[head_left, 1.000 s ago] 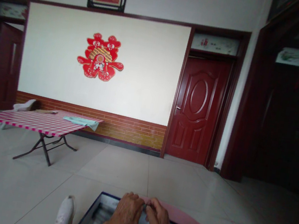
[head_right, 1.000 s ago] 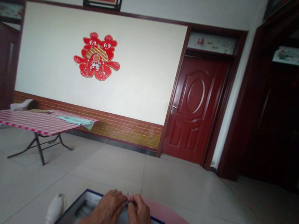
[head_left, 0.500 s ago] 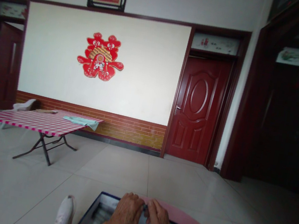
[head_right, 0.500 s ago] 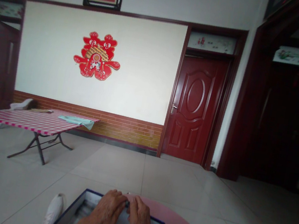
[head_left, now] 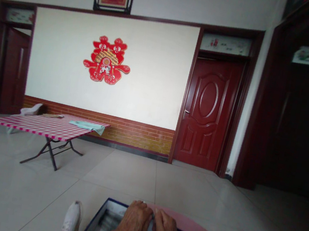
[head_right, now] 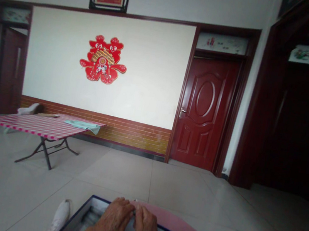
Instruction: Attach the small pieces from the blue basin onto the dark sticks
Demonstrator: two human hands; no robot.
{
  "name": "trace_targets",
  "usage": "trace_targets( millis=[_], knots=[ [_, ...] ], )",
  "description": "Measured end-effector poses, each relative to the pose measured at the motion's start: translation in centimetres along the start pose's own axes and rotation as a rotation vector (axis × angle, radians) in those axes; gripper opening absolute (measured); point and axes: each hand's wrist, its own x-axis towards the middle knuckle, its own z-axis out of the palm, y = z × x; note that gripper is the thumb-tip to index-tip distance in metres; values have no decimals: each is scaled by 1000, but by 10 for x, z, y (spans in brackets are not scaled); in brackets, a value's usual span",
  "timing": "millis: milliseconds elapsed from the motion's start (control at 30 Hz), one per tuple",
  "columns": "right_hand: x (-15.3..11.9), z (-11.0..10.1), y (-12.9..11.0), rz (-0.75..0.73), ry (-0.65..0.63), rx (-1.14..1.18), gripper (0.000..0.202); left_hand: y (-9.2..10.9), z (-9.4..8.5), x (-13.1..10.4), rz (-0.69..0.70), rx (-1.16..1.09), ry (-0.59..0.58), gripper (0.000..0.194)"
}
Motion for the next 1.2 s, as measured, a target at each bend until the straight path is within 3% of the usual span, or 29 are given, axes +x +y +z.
trace_targets(
  millis=[200,533,733,867,967,1067,1200],
  knots=[
    [0,-2,-2,11,-13,19,44,-1,0,0,7,-28,0,21],
    [1,1,-3,105,10,179,47,4,-6,3,10,-52,10,19],
    [1,2,0,60,15,178,46,1,-5,2,1,-84,39,17],
    [2,2,1,26,46,149,44,2,-9,1,42,-120,146,20],
    [2,-3,2,11,199,49,44,4,-18,3,54,-190,307,29],
    [2,-10,0,4,368,-42,43,3,-22,6,-104,-274,412,22],
    [0,-11,-4,-10,401,-7,42,-4,-15,12,-428,-518,307,43]
  ],
)
